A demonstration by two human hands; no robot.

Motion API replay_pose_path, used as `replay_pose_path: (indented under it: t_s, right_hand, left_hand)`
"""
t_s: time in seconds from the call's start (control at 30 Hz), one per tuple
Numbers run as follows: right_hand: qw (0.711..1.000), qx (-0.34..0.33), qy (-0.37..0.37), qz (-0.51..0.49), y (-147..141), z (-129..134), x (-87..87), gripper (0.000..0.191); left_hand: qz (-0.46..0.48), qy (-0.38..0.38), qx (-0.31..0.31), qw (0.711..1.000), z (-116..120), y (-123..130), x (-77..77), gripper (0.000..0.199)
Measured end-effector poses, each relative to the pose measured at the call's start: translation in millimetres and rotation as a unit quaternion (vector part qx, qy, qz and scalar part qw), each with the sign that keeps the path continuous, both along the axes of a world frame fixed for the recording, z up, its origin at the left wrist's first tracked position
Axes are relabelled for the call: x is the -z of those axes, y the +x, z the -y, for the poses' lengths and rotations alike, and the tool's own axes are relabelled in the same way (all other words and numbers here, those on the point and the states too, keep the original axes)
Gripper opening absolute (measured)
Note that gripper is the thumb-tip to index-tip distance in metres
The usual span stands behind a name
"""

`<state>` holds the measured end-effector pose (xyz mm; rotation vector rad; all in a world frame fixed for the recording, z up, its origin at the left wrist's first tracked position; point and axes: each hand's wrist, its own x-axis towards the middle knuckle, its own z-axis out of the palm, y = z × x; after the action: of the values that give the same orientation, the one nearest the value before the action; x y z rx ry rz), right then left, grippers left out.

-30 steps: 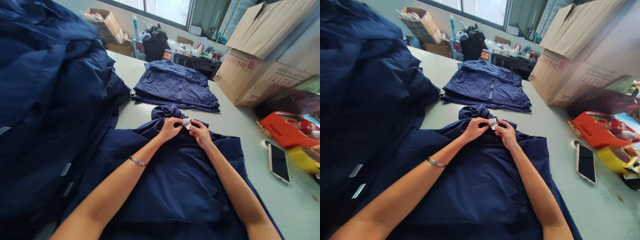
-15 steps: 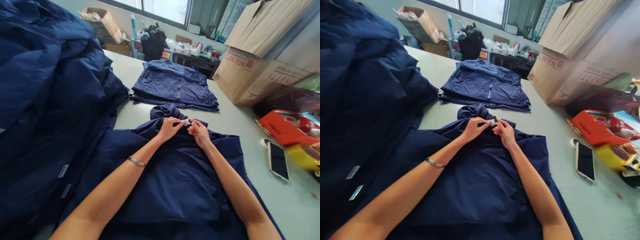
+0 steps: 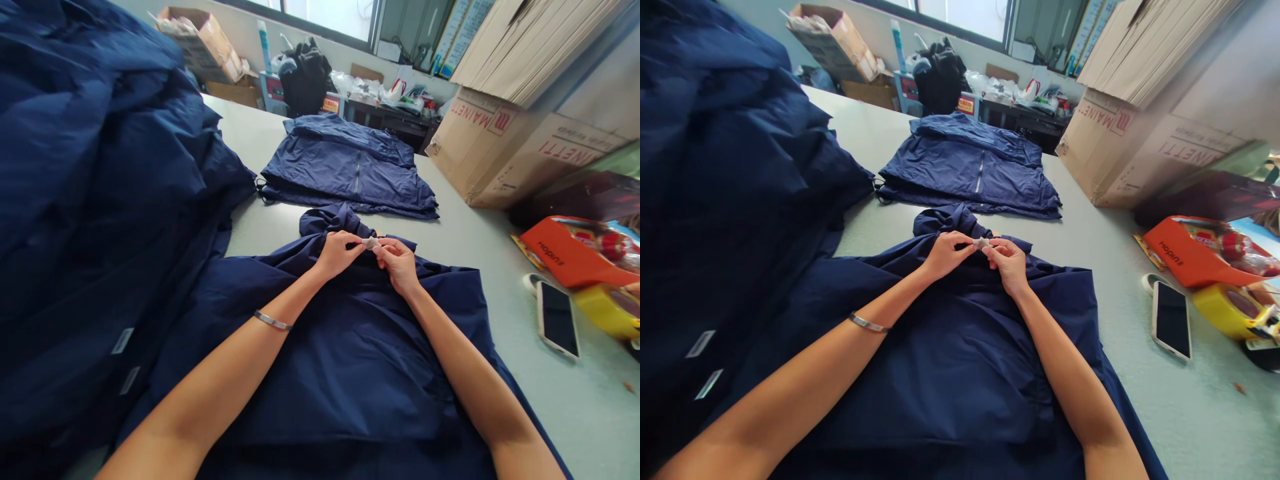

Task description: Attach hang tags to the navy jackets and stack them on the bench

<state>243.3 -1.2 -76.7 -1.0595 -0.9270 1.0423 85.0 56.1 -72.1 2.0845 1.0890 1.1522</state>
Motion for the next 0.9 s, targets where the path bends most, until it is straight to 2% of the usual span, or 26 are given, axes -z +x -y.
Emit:
replay_pose_path:
  t_s: [0.13,0.33,0.57,0.67,0.77,0.9]
  right_hand:
    - [0.998,0.046,0.017,0.025,-2,-1,0.4,0.032]
    - [0.999,0.030,0.005,0.019,-1,-1,-0.9,0.035]
    - [0.999,0.029,0.008,0.031,0,-2,0.5,0.032]
    - [0.995,0.048,0.018,0.089,0,0,0.9,0.032]
    - [0.967,0.087,0.061,0.233,-1,4,1.4,0.021]
    - [0.894,0.134,0.067,0.423,-1,9,2.4,0.026]
  left_hand:
    - [0.007,-0.028,0.020,0.999,-1,-1,-1.7,0.020]
    - [0.057,-0.104,0.016,0.993,-3,1,-1.7,0.028]
    - [0.092,-0.125,0.027,0.987,-2,1,-4.5,0.030]
    - [0.100,-0.129,0.020,0.986,-3,1,-4.9,0.030]
    - [0.117,-0.138,0.019,0.983,-4,1,-4.2,0.026]
    - [0.142,-0.150,0.033,0.978,-2,2,-3.6,0.019]
